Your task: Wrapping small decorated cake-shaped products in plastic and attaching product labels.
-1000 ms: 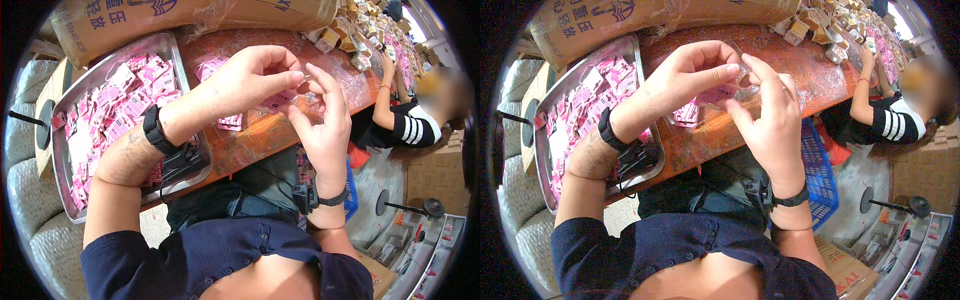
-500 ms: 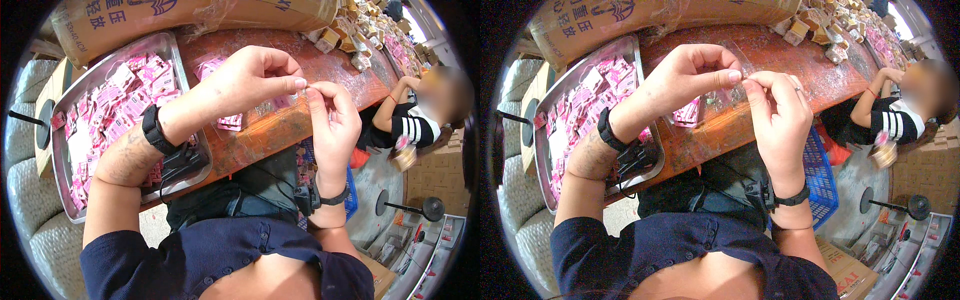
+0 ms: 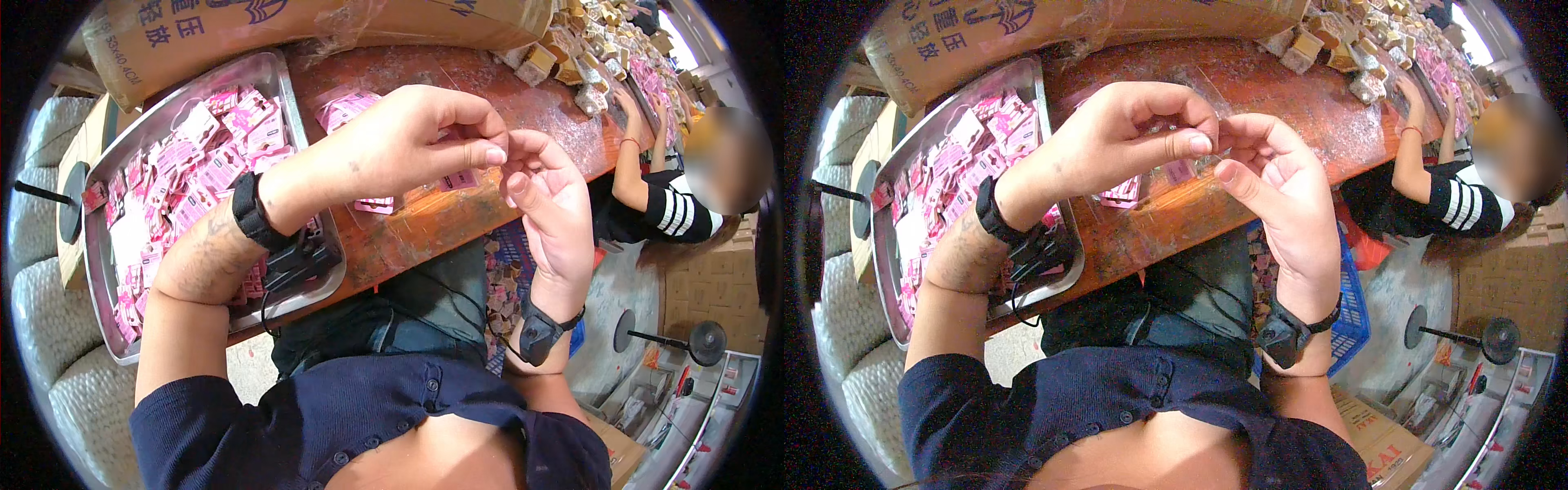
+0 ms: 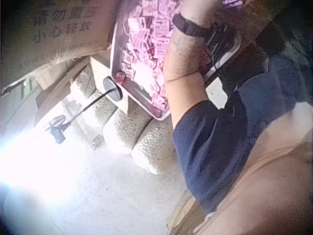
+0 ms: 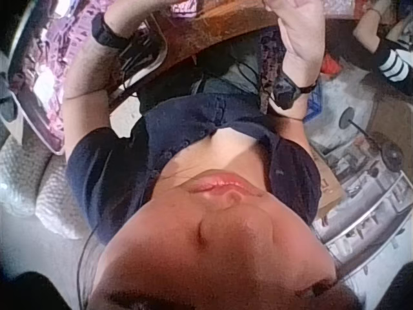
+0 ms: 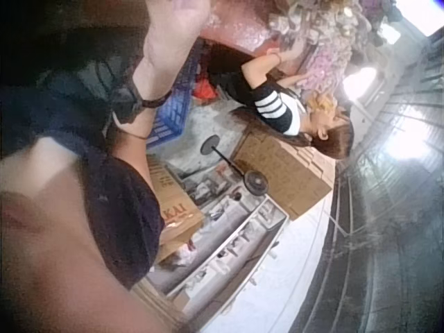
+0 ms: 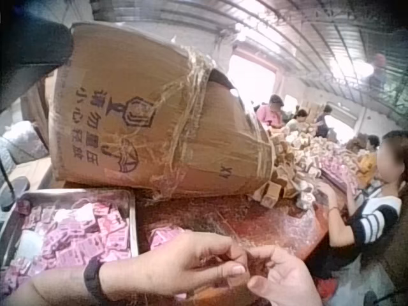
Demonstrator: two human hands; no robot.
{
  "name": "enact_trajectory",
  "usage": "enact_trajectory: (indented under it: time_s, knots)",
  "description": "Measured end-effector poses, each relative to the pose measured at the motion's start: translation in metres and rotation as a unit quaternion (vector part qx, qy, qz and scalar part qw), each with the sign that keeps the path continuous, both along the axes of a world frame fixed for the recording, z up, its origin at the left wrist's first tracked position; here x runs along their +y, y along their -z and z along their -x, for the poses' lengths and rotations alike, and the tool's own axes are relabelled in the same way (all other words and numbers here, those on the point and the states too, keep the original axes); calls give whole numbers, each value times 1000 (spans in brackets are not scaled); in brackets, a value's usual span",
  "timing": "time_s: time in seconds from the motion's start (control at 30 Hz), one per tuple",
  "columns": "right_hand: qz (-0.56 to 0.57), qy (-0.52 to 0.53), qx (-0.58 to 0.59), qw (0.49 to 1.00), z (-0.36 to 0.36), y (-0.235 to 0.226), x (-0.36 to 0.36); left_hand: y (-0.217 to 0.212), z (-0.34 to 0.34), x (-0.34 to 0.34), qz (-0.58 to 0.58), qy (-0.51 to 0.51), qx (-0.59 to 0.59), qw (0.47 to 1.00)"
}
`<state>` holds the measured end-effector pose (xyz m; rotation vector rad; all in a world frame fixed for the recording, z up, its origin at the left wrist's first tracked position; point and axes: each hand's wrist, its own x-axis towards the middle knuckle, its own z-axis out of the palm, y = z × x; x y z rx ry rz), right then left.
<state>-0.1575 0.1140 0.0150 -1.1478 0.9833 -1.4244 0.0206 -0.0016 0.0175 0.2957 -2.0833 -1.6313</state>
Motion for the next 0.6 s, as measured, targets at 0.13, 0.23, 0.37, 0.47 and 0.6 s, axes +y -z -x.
enact_trajectory:
  time_s: [0.13,0.23,0.37,0.47,0.6]
  knots:
    - [9,34,31,999,-3,4,-5,8,1,-3,101,-31,72,992]
    - [41,84,88,992,-1,7,-4,5,4,-1,76,-37,78,993]
    - [93,168,159,968,-12,8,-8,1,3,-4,36,-28,5,999]
    - [209,255,390,860,-15,8,-14,8,4,-9,3,-19,1,1000]
    - [348,247,560,710,-7,-1,-15,2,1,-9,-130,33,-41,990]
